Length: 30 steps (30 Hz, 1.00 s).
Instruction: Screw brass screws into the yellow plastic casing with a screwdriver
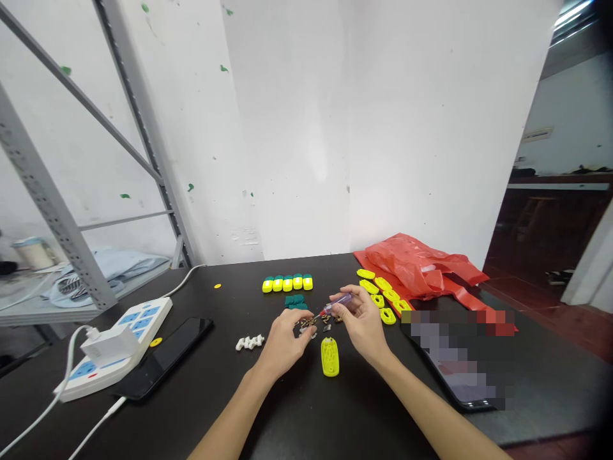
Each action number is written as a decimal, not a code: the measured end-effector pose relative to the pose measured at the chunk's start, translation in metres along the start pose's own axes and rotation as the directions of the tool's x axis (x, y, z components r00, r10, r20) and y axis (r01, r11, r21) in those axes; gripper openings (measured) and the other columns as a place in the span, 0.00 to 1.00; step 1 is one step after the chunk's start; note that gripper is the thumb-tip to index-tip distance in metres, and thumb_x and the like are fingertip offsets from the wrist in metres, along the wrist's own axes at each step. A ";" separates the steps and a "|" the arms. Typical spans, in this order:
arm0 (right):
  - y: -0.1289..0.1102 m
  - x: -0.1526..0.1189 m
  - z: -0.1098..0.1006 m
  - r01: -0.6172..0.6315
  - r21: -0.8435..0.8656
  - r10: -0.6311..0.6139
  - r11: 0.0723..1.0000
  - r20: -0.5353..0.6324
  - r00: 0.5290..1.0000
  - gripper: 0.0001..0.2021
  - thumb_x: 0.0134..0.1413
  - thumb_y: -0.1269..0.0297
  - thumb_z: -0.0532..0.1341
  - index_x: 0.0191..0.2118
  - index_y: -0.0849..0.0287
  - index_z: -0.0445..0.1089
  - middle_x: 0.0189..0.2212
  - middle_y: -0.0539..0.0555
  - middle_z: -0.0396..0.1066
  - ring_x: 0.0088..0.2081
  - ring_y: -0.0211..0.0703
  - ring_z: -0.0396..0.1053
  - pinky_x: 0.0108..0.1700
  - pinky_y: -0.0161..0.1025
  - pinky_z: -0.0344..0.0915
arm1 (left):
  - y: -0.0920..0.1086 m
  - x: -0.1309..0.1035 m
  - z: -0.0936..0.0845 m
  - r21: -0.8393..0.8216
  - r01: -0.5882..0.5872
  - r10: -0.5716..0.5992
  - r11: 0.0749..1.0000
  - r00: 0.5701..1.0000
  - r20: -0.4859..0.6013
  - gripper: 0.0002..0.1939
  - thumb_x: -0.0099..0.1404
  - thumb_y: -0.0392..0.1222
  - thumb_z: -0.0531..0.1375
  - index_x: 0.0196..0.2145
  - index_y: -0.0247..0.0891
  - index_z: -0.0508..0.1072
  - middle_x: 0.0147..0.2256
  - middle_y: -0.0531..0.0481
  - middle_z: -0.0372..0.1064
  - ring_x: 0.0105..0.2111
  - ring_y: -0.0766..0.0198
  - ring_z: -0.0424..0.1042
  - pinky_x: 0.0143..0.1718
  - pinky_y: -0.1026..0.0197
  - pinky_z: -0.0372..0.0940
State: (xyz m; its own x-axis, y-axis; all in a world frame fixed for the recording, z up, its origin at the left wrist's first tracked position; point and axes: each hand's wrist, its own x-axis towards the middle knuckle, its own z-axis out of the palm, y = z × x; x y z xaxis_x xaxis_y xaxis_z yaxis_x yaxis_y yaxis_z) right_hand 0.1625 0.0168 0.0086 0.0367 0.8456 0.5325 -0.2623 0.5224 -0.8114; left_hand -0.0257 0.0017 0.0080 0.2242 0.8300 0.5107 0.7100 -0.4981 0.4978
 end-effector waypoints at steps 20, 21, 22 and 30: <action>0.000 -0.007 0.003 0.231 -0.268 -0.246 0.935 -0.025 0.969 0.16 0.57 0.64 0.63 0.50 0.52 0.62 0.35 0.52 0.73 0.36 0.44 0.74 0.36 0.41 0.72 | 0.020 -0.011 0.004 0.059 -0.062 0.037 0.996 0.935 0.352 0.34 0.48 0.63 0.67 0.49 0.44 0.73 0.52 0.45 0.65 0.51 0.46 0.61 0.53 0.46 0.55; 0.000 -0.007 0.003 0.235 -0.275 -0.252 0.932 -0.026 0.967 0.16 0.57 0.65 0.63 0.50 0.52 0.62 0.36 0.52 0.73 0.36 0.44 0.74 0.36 0.41 0.72 | 0.020 -0.011 0.004 0.056 -0.058 0.034 0.997 0.934 0.355 0.34 0.47 0.63 0.68 0.49 0.43 0.73 0.51 0.46 0.65 0.51 0.46 0.61 0.53 0.46 0.55; 0.001 -0.007 0.003 0.237 -0.280 -0.254 0.930 -0.026 0.967 0.16 0.57 0.65 0.63 0.50 0.52 0.62 0.36 0.52 0.73 0.36 0.44 0.74 0.35 0.41 0.73 | 0.021 -0.011 0.004 0.053 -0.055 0.032 0.997 0.933 0.359 0.34 0.47 0.63 0.68 0.49 0.43 0.73 0.51 0.46 0.65 0.51 0.46 0.60 0.53 0.46 0.55; 0.002 -0.006 0.002 0.231 -0.297 -0.244 0.927 -0.007 0.970 0.16 0.57 0.64 0.63 0.50 0.52 0.62 0.35 0.52 0.73 0.36 0.43 0.74 0.35 0.40 0.73 | 0.025 -0.011 0.004 0.034 -0.051 0.034 0.998 0.926 0.376 0.33 0.47 0.62 0.68 0.47 0.43 0.74 0.51 0.46 0.64 0.52 0.46 0.60 0.55 0.45 0.53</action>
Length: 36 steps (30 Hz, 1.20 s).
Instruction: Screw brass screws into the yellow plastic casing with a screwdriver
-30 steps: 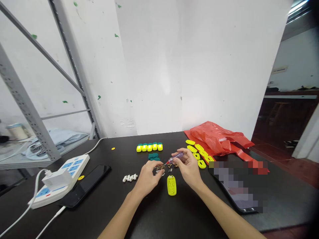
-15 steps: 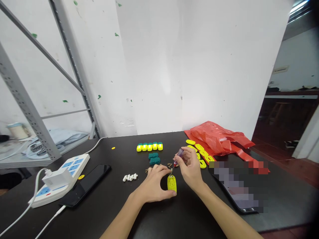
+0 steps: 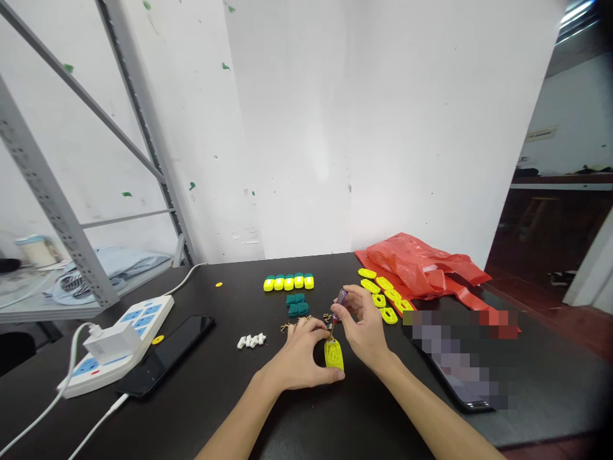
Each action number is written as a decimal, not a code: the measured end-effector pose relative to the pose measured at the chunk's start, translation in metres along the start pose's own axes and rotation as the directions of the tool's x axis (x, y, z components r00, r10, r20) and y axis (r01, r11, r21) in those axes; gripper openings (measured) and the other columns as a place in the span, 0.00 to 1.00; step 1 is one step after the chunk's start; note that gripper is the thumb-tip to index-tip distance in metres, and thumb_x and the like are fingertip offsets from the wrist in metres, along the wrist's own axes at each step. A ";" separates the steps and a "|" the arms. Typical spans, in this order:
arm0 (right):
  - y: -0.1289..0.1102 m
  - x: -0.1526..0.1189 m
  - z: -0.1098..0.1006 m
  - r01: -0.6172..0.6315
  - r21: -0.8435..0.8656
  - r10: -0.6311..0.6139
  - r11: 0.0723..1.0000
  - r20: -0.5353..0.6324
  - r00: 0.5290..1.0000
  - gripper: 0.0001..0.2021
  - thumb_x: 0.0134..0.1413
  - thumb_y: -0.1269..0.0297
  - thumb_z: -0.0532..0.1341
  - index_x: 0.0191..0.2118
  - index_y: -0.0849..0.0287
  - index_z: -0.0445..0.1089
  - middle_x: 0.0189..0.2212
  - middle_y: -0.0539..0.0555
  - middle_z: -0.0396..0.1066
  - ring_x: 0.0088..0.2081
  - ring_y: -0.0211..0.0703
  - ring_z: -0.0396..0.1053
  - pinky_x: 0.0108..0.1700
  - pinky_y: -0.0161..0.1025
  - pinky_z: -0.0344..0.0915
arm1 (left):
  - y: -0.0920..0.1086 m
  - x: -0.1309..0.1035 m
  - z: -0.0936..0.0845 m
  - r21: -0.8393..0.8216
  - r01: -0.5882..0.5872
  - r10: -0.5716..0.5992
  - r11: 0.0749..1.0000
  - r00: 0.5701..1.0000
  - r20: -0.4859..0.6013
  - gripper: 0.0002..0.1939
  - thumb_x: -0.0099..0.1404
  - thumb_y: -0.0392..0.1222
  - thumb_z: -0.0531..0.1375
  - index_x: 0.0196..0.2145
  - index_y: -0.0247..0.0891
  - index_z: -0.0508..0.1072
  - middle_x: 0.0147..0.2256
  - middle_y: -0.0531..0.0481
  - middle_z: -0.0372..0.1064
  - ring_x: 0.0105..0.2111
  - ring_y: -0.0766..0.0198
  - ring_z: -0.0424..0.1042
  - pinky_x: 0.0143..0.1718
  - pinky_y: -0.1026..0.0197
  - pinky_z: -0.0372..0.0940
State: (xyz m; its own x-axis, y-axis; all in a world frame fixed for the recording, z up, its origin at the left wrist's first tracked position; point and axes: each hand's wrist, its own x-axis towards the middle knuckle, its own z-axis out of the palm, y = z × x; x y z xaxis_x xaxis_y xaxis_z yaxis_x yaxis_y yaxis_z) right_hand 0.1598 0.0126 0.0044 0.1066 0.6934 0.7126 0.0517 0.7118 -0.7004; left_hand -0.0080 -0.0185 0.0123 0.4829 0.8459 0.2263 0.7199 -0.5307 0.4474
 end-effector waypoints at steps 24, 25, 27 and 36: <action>-0.004 0.000 -0.001 0.196 -0.186 -0.179 0.963 0.105 0.978 0.17 0.53 0.66 0.66 0.49 0.51 0.66 0.35 0.51 0.72 0.30 0.42 0.71 0.35 0.42 0.72 | 0.006 0.000 -0.002 -0.065 -0.008 0.009 0.998 1.000 0.024 0.32 0.47 0.59 0.70 0.48 0.45 0.74 0.51 0.45 0.66 0.53 0.44 0.61 0.57 0.42 0.53; -0.006 0.000 -0.001 0.204 -0.176 -0.184 0.963 0.123 0.975 0.17 0.53 0.66 0.65 0.49 0.52 0.65 0.36 0.52 0.72 0.32 0.43 0.72 0.36 0.42 0.73 | 0.006 0.000 -0.002 -0.070 -0.005 0.007 0.998 1.000 0.026 0.32 0.47 0.58 0.69 0.49 0.45 0.74 0.51 0.44 0.66 0.53 0.43 0.61 0.57 0.42 0.53; -0.011 0.002 -0.002 0.209 -0.143 -0.184 0.967 0.170 0.968 0.17 0.54 0.68 0.63 0.50 0.53 0.65 0.39 0.54 0.73 0.34 0.45 0.73 0.38 0.44 0.73 | 0.007 0.000 -0.003 -0.078 -0.001 0.004 0.997 0.999 0.035 0.33 0.48 0.58 0.69 0.51 0.46 0.73 0.52 0.44 0.66 0.53 0.43 0.61 0.57 0.41 0.52; -0.017 0.022 0.005 0.168 -0.184 -0.107 0.968 0.303 0.947 0.06 0.55 0.67 0.61 0.39 0.54 0.66 0.28 0.49 0.67 0.27 0.40 0.66 0.30 0.38 0.66 | 0.006 0.000 -0.003 -0.086 0.022 -0.017 0.996 0.998 0.052 0.33 0.47 0.59 0.70 0.50 0.47 0.74 0.52 0.44 0.66 0.55 0.42 0.60 0.59 0.40 0.51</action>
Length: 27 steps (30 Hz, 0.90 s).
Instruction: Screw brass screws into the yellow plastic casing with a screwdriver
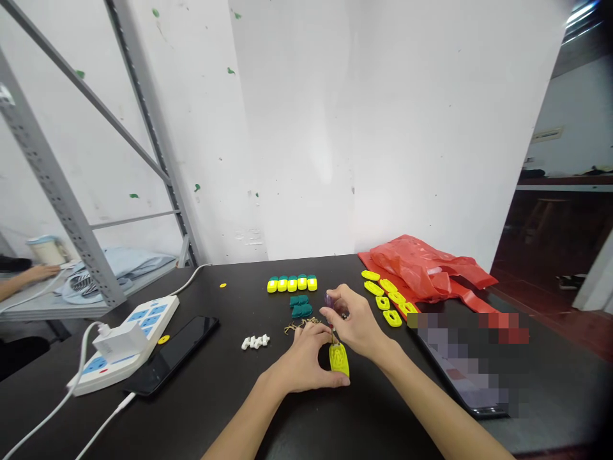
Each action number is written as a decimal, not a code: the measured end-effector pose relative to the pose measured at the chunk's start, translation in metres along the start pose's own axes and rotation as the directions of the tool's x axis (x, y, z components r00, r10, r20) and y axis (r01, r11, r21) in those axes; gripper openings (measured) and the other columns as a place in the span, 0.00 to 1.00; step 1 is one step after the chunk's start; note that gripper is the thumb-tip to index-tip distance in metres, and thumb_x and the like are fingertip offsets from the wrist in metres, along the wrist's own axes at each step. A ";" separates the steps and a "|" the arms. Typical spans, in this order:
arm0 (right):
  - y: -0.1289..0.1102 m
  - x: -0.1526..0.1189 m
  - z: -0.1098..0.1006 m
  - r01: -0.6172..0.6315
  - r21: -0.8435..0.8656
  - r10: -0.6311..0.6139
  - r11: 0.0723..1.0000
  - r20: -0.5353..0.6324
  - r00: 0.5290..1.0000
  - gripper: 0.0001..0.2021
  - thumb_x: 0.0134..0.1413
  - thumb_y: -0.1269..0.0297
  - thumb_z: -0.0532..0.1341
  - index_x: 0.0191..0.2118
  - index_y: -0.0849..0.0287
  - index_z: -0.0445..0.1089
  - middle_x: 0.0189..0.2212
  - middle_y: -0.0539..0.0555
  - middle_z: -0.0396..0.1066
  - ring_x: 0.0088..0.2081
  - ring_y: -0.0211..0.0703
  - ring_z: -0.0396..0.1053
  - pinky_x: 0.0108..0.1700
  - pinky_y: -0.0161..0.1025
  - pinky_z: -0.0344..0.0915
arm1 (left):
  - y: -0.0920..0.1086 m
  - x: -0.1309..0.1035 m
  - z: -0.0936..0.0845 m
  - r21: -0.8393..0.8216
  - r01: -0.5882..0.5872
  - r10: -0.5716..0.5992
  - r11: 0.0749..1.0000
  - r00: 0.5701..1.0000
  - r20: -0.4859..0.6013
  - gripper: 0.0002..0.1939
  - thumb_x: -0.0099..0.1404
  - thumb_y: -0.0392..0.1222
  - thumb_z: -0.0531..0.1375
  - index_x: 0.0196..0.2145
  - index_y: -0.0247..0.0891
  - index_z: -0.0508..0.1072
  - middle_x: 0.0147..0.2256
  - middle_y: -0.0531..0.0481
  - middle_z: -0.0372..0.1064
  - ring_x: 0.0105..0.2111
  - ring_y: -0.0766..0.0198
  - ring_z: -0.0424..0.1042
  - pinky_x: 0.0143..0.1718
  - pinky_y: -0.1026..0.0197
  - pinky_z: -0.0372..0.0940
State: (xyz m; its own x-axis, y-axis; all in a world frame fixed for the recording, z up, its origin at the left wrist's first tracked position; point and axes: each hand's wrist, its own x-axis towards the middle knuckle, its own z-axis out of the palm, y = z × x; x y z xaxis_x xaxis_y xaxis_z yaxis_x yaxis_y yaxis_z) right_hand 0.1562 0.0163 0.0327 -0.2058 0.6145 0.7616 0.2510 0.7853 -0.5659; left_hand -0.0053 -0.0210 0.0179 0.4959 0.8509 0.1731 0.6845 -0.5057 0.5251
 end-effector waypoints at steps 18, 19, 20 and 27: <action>-0.001 0.002 0.000 -0.025 0.007 0.025 1.000 -0.025 0.999 0.08 0.53 0.68 0.62 0.38 0.55 0.62 0.27 0.46 0.62 0.27 0.37 0.61 0.30 0.36 0.62 | -0.002 0.001 0.001 -0.009 -0.011 0.011 1.000 1.000 0.015 0.34 0.46 0.62 0.69 0.49 0.47 0.74 0.52 0.45 0.66 0.55 0.44 0.59 0.60 0.41 0.49; -0.001 0.003 0.001 -0.023 -0.001 0.022 1.000 -0.027 0.999 0.09 0.52 0.68 0.63 0.38 0.55 0.63 0.27 0.46 0.61 0.26 0.37 0.60 0.30 0.36 0.62 | -0.001 0.001 0.001 -0.010 -0.006 0.006 1.000 1.000 0.019 0.34 0.46 0.62 0.69 0.49 0.47 0.74 0.52 0.45 0.65 0.55 0.43 0.59 0.60 0.41 0.49; -0.001 0.003 0.002 -0.019 -0.004 0.018 1.000 -0.027 0.999 0.09 0.52 0.68 0.64 0.38 0.55 0.63 0.27 0.46 0.61 0.26 0.36 0.60 0.30 0.36 0.62 | -0.001 0.001 0.001 -0.009 -0.001 0.002 1.000 1.000 0.023 0.35 0.46 0.62 0.69 0.50 0.47 0.74 0.53 0.45 0.65 0.56 0.43 0.58 0.60 0.41 0.48; -0.005 0.001 -0.004 -0.066 0.159 0.054 0.985 0.077 0.996 0.06 0.58 0.69 0.57 0.41 0.55 0.61 0.36 0.52 0.70 0.32 0.39 0.69 0.35 0.38 0.67 | -0.002 0.002 0.002 0.003 -0.014 0.014 1.000 1.000 0.013 0.35 0.46 0.64 0.69 0.50 0.47 0.74 0.52 0.46 0.65 0.55 0.44 0.59 0.61 0.40 0.47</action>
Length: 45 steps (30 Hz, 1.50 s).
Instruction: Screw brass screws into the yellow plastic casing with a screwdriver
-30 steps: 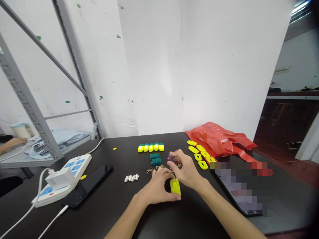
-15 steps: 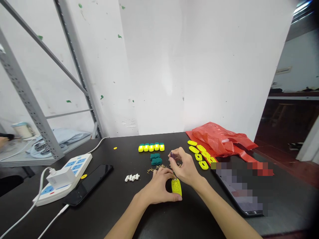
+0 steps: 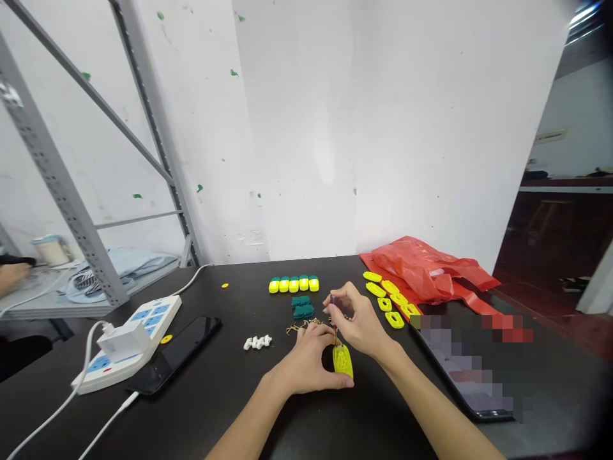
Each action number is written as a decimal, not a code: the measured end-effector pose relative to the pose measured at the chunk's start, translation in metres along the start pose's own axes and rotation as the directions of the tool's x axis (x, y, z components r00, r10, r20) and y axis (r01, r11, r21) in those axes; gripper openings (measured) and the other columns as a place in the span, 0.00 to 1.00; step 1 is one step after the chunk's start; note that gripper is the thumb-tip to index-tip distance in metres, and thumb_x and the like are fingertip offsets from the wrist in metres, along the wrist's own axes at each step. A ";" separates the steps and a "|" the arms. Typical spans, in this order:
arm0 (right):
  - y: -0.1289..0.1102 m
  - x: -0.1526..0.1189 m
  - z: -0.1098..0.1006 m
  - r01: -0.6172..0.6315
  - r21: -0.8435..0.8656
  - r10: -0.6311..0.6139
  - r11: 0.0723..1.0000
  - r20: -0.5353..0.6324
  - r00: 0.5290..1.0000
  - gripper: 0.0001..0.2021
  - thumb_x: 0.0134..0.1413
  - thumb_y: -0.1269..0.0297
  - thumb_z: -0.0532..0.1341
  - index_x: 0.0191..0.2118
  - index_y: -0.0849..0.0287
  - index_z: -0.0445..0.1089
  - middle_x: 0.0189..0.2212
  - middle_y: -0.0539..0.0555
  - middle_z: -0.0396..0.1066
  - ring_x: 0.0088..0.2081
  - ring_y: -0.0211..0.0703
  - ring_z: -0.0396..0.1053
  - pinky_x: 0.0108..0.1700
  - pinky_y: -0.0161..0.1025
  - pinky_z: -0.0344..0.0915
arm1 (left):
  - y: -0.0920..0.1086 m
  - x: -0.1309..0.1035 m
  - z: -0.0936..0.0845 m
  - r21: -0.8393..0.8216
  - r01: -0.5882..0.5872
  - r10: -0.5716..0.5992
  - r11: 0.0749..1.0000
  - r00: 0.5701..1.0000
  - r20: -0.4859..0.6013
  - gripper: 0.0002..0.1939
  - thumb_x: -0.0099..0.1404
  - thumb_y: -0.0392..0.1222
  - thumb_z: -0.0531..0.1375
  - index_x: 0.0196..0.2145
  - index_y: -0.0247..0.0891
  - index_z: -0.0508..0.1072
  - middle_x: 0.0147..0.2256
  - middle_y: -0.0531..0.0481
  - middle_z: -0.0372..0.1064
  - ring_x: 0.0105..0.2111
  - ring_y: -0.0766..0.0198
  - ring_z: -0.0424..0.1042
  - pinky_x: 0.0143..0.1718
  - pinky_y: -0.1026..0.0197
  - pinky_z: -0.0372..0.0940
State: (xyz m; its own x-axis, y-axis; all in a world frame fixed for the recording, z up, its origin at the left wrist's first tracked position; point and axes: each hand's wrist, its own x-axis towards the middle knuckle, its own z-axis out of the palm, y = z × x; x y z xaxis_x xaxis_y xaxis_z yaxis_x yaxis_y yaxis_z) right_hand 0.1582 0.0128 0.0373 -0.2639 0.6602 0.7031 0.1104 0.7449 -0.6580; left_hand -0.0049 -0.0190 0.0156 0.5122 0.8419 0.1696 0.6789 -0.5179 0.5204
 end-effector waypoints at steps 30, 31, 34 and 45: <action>0.000 -0.002 -0.005 -0.081 -0.008 0.082 0.997 0.094 0.992 0.08 0.59 0.70 0.56 0.43 0.55 0.58 0.36 0.52 0.71 0.31 0.39 0.71 0.33 0.37 0.67 | 0.002 0.000 0.000 0.023 -0.008 0.008 1.000 1.000 0.004 0.36 0.47 0.65 0.68 0.52 0.49 0.73 0.51 0.46 0.66 0.55 0.44 0.59 0.59 0.41 0.49; 0.000 -0.001 -0.005 -0.093 -0.008 0.093 0.996 0.088 0.992 0.07 0.59 0.70 0.56 0.42 0.55 0.59 0.35 0.51 0.71 0.30 0.38 0.71 0.33 0.36 0.67 | 0.002 0.000 0.000 0.025 -0.007 0.007 1.000 1.000 0.001 0.36 0.47 0.65 0.68 0.51 0.48 0.73 0.51 0.46 0.66 0.55 0.45 0.60 0.59 0.42 0.50; 0.002 0.000 -0.004 -0.089 -0.058 0.092 0.994 0.038 0.995 0.07 0.56 0.69 0.59 0.38 0.55 0.59 0.29 0.47 0.68 0.26 0.36 0.66 0.29 0.34 0.64 | 0.001 0.000 0.001 0.029 0.004 -0.004 1.000 1.000 -0.001 0.35 0.47 0.65 0.68 0.50 0.47 0.74 0.51 0.46 0.66 0.55 0.44 0.59 0.60 0.41 0.49; 0.016 -0.004 0.016 0.112 -0.397 -0.156 0.911 -0.080 0.984 0.06 0.57 0.63 0.61 0.39 0.56 0.65 0.29 0.49 0.64 0.27 0.39 0.64 0.30 0.37 0.63 | 0.004 0.000 0.000 -0.006 -0.007 0.007 1.000 1.000 0.000 0.38 0.49 0.60 0.69 0.57 0.52 0.68 0.60 0.47 0.60 0.60 0.38 0.53 0.61 0.31 0.41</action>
State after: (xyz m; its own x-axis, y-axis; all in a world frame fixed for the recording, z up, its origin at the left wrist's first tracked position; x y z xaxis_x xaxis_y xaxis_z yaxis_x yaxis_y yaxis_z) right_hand 0.1458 0.0199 0.0196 -0.2002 0.5412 0.8167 0.4513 0.7908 -0.4135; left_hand -0.0023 -0.0211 0.0175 0.5168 0.8384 0.1734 0.6723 -0.5228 0.5241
